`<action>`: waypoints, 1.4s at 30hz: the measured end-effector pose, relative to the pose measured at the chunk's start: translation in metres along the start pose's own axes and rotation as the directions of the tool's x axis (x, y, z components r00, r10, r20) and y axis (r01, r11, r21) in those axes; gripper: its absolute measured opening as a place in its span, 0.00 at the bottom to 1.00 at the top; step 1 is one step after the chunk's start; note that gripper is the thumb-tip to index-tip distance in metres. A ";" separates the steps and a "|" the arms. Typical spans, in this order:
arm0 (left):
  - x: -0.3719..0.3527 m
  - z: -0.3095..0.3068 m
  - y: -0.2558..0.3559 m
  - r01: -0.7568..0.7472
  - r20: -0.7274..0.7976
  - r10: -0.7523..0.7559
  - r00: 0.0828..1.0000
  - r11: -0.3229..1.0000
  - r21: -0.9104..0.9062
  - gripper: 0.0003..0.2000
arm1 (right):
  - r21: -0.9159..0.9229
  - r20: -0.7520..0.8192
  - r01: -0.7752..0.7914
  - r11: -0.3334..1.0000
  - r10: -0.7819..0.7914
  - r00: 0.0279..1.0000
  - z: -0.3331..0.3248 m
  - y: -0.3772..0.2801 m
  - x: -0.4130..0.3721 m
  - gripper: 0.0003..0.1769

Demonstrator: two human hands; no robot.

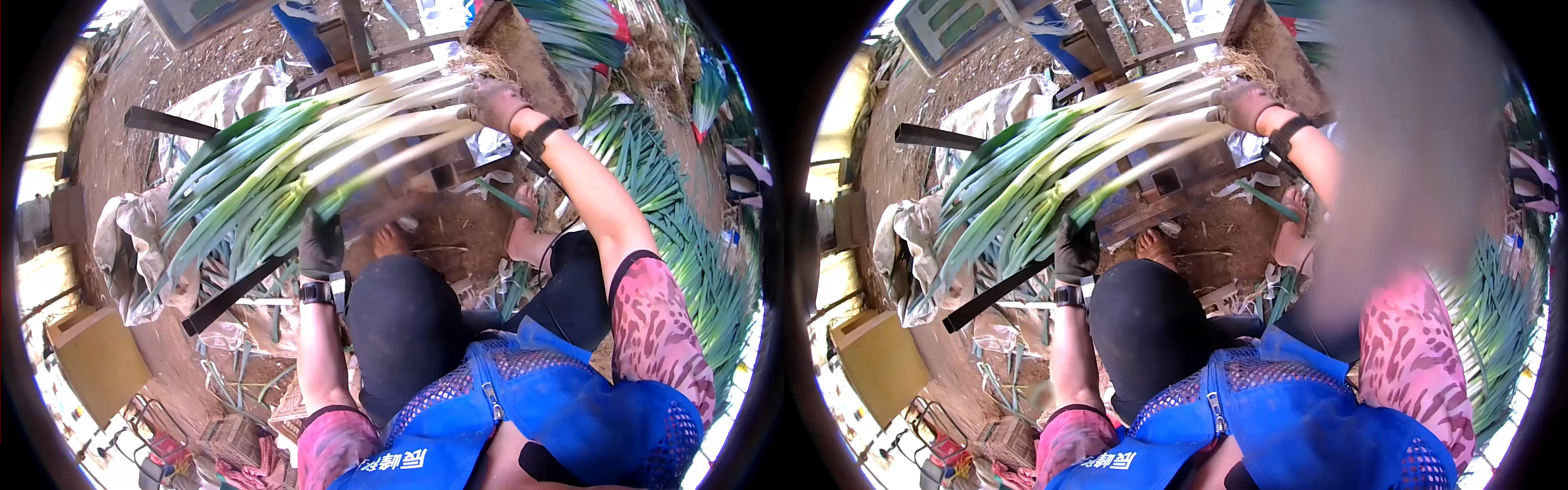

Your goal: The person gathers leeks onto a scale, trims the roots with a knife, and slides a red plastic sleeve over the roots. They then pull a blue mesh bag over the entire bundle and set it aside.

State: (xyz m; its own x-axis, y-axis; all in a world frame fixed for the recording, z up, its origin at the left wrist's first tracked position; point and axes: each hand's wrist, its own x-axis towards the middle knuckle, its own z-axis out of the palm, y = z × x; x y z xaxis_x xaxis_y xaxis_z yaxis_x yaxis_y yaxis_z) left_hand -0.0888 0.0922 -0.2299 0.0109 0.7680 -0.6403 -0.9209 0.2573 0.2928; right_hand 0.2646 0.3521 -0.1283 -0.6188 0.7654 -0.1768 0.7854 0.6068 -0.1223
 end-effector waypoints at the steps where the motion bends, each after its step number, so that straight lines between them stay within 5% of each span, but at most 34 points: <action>1: 0.000 0.000 0.000 -0.002 0.006 0.002 1.000 1.000 -0.007 0.18 | -0.048 0.023 -0.042 0.998 0.043 0.999 -0.002 0.006 0.001 0.17; 6: 0.008 -0.021 -0.013 -0.082 0.079 0.088 0.993 0.994 -0.078 0.20 | 0.309 0.149 -0.169 0.936 0.128 0.981 -0.023 0.025 -0.022 0.12; 9: 0.014 -0.035 -0.022 -0.100 0.044 0.106 0.993 0.988 -0.115 0.21 | 0.420 0.071 -0.280 0.863 0.276 0.959 0.002 0.031 -0.030 0.13; 10: 0.013 -0.035 -0.024 -0.108 0.031 0.112 0.993 0.989 -0.099 0.21 | 0.376 -0.180 -0.193 0.906 0.276 0.944 0.016 0.032 -0.033 0.09; 13: 0.002 -0.025 -0.023 -0.058 -0.121 0.063 0.991 0.997 0.040 0.20 | 0.209 -0.193 -0.563 0.800 0.598 0.778 0.023 0.046 -0.015 0.10; 14: -0.004 -0.021 -0.022 -0.024 -0.191 0.042 0.981 0.995 0.096 0.19 | 0.916 0.070 -0.336 0.220 0.736 0.673 0.025 0.048 -0.015 0.11; 18: -0.015 -0.019 -0.004 0.189 -0.026 -0.196 0.980 0.886 0.424 0.16 | 0.881 -0.307 -0.155 0.448 0.788 0.533 -0.002 0.043 -0.013 0.11; 21: -0.021 -0.004 0.013 -0.069 -0.056 0.201 0.978 0.564 0.823 0.13 | 0.682 -0.085 -0.401 0.612 0.611 0.787 -0.070 0.005 -0.040 0.14; 22: -0.019 0.003 0.012 -0.243 0.011 0.446 0.895 0.466 0.851 0.12 | 0.104 0.078 -0.460 0.882 0.454 0.888 -0.069 0.001 -0.042 0.18; 23: -0.014 0.012 0.012 -0.484 0.215 0.636 0.741 0.284 0.828 0.11 | -0.451 0.237 -0.139 0.882 0.269 0.934 -0.067 -0.004 -0.044 0.22; 24: -0.020 0.033 0.024 -0.337 0.373 0.610 0.699 -0.180 0.924 0.16 | -0.266 0.433 -0.273 0.925 0.368 0.823 -0.064 -0.016 -0.052 0.25; 25: -0.025 0.053 0.035 -0.126 0.509 0.515 0.690 -0.607 0.785 0.21 | -0.157 0.456 -0.208 0.965 0.258 0.852 -0.070 -0.031 -0.072 0.27; 26: -0.017 0.059 0.035 -0.095 0.591 0.461 0.662 -0.730 0.677 0.24 | -0.075 0.279 -0.185 0.980 0.199 0.940 -0.042 -0.029 -0.086 0.24; 28: 0.005 0.073 0.037 -0.007 0.721 0.319 0.615 -0.912 0.409 0.31 | 0.142 0.182 -0.081 0.987 0.054 0.982 -0.025 -0.046 -0.091 0.16; 29: 0.016 0.076 0.045 0.048 0.641 0.301 0.706 -0.923 0.381 0.36 | 0.254 0.131 -0.012 0.967 -0.022 0.991 -0.019 -0.055 -0.090 0.15; 32: 0.039 0.087 0.079 0.028 0.748 0.209 0.630 -0.969 0.247 0.30 | 0.123 -0.104 0.201 0.972 -0.189 0.977 0.030 -0.061 -0.067 0.25; 35: 0.062 0.104 0.108 -0.064 0.799 0.217 0.561 -0.951 0.303 0.24 | -0.007 -0.126 0.168 0.986 -0.167 0.978 0.046 -0.067 -0.043 0.22; 36: 0.069 0.112 0.116 -0.056 0.726 0.272 0.631 -0.918 0.393 0.24 | 0.022 0.062 0.077 0.997 -0.078 0.995 0.045 -0.069 -0.037 0.22; 39: 0.072 0.145 0.133 -0.103 0.579 0.327 0.747 -0.803 0.587 0.25 | 0.194 0.191 0.083 0.978 -0.120 0.974 0.066 -0.062 -0.022 0.24; 40: 0.073 0.150 0.140 -0.142 0.531 0.293 0.795 -0.761 0.633 0.26 | 0.359 0.050 0.069 0.931 -0.093 0.994 0.066 -0.064 -0.021 0.12; 42: 0.078 0.152 0.153 -0.192 0.501 0.178 0.847 -0.776 0.600 0.25 | 0.556 -0.059 0.099 0.825 -0.079 0.995 0.061 -0.062 -0.028 0.12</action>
State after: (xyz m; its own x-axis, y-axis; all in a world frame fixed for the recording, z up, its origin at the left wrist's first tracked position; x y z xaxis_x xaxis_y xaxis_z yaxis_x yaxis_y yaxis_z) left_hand -0.1692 0.2808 -0.1275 0.0402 0.9901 -0.1346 0.9468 0.0052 0.3217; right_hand 0.2344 0.2802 -0.1757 -0.6785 0.7266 -0.1083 0.5949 0.4570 -0.6613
